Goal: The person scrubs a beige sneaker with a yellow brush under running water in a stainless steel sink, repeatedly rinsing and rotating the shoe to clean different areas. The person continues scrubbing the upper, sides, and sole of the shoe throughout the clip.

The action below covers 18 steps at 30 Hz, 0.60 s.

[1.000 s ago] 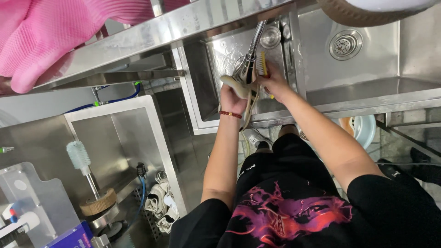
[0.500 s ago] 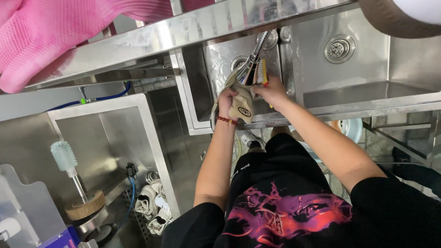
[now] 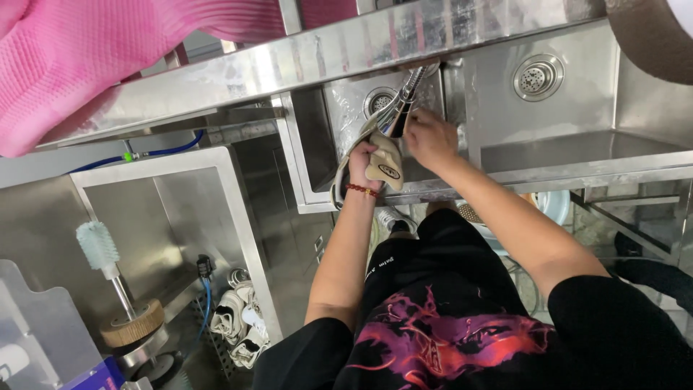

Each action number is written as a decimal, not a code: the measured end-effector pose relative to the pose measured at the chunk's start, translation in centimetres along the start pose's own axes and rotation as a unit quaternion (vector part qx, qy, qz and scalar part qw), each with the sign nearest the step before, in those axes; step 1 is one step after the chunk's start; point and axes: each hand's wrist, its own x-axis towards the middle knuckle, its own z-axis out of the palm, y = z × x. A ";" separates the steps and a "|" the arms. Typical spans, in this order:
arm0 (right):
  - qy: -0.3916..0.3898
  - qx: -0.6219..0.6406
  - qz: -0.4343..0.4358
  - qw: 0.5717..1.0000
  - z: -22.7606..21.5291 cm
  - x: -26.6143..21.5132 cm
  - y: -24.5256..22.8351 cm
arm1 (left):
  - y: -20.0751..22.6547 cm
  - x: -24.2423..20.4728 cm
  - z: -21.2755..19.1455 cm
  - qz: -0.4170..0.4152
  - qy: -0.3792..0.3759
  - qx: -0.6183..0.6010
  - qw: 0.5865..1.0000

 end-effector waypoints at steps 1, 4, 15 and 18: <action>0.001 0.002 -0.003 1.000 0.0 1.1 0.4 | 0.0 0.7 -0.1 0.003 -0.001 0.000 1.000; 0.017 -0.005 0.050 0.999 -0.6 1.8 0.5 | -1.1 -0.1 -0.3 0.010 0.012 -0.031 0.999; -0.010 -0.024 0.115 0.993 0.3 3.3 2.1 | -2.1 0.2 -1.2 0.023 -0.006 -0.057 0.998; 0.016 0.079 0.123 0.989 -0.1 1.4 0.7 | -2.3 1.0 -1.5 0.035 0.011 -0.040 0.999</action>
